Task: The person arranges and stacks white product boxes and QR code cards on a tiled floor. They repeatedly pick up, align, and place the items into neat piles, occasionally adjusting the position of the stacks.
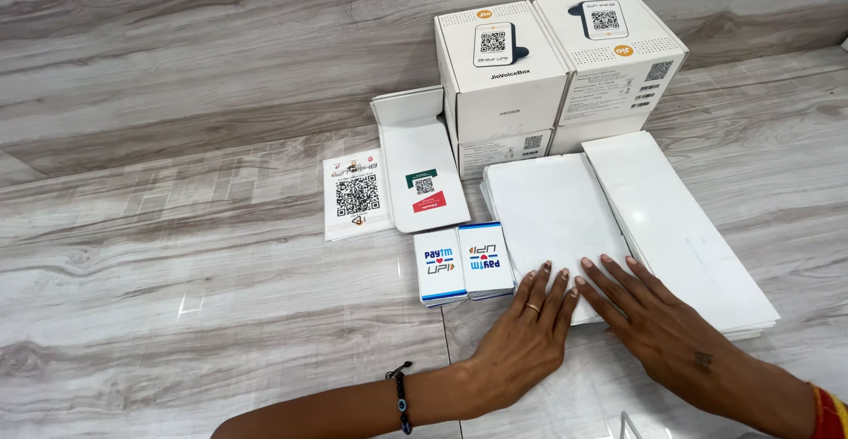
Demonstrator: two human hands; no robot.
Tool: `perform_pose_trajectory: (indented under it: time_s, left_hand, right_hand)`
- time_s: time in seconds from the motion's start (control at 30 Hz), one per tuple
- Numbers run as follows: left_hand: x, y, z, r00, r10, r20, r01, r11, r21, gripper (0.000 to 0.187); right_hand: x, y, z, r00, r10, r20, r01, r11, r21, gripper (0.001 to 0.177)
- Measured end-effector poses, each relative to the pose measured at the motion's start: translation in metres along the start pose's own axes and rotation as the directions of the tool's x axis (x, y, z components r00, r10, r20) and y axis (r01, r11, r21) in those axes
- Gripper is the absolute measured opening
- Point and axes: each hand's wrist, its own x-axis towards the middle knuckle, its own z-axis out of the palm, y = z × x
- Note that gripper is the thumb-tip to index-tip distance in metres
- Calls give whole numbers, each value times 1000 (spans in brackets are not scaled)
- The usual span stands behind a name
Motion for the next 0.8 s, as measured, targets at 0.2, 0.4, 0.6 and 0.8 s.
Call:
perform_pose_trajectory:
  time_s: [0.2, 0.4, 0.6, 0.8]
  left_hand:
    - [4, 4, -1, 998, -39, -43, 36, 997, -71, 71]
    - [10, 8, 3, 997, -73, -20, 71, 993, -93, 69]
    - [11, 6, 2, 998, -57, -27, 55, 994, -91, 68]
    - [-4, 11, 10, 937, 31, -347, -15, 999, 47, 47]
  right_hand:
    - [11, 1, -1, 937, 100, 334, -132, 989, 73, 93]
    - [17, 4, 6, 995, 40, 90, -49, 995, 93, 88]
    - [11, 13, 8, 957, 66, 282, -86, 995, 58, 83]
    - [5, 13, 5, 993, 77, 88, -88, 987, 137, 78]
